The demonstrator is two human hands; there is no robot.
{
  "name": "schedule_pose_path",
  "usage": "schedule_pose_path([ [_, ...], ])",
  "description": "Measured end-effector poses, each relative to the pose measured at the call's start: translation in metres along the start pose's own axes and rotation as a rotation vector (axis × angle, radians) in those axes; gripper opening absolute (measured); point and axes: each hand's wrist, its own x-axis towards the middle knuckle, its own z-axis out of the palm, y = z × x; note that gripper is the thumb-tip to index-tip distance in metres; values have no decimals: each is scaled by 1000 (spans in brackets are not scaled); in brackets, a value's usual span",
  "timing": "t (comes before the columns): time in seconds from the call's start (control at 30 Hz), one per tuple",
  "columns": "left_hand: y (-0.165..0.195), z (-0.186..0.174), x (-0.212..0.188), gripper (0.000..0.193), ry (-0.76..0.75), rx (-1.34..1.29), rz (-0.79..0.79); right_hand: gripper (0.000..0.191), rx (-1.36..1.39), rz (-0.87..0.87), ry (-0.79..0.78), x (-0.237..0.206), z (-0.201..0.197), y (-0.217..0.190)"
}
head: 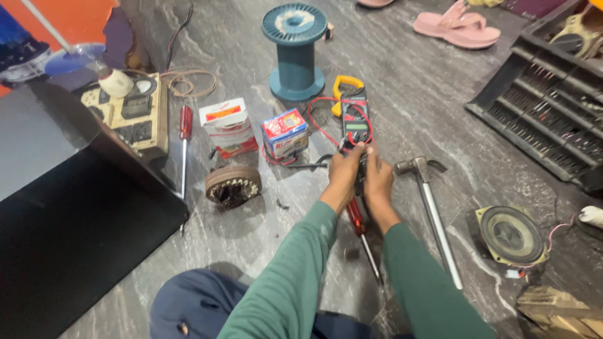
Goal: The person sits on the floor and works on electrical components, including a motor stator and a fan housing. They use a screwdriver to pry parts, a hammer to tap the stator, and a multimeter to test connections. The person also handles a cardboard box and various wires.
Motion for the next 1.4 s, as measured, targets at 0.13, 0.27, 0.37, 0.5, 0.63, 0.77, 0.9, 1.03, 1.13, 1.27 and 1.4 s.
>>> schedule_pose_path([
  [0.13, 9, 12, 7, 48, 21, 247, -9, 65, 74, -100, 25, -5, 2, -7],
  [0.27, 3, 24, 14, 50, 147, 416, 103, 68, 149, 4, -11, -10, 3, -11],
  [0.37, -7, 22, 9, 42, 174, 375, 206, 70, 155, -114, 1, -9, 5, -7],
  [0.5, -7, 17, -1, 38, 163, 341, 339, 73, 65, 3, 44, -2, 7, 3],
  [0.63, 0, 13, -5, 37, 161, 353, 345, 74, 36, 13, 53, 2, 10, 9],
  [0.77, 1, 8, -1, 39, 76, 421, 349, 75, 19, 42, 92, -4, 11, 4],
  [0.9, 1, 7, 2, 39, 59, 457, 359, 68, 83, -81, 85, -9, 11, -2],
  [1.03, 6, 6, -4, 40, 53, 440, 358, 70, 78, -36, 67, -8, 9, 0],
  [1.13, 11, 1, -13, 45, 52, 421, 367, 72, 97, -46, 38, -6, 8, 6],
  [1.27, 14, -2, -21, 54, 26, 411, 311, 77, 67, 8, -19, -5, 7, 13],
  [1.4, 11, 4, -17, 42, 57, 396, 292, 77, 96, -126, -105, 1, 1, 17],
])
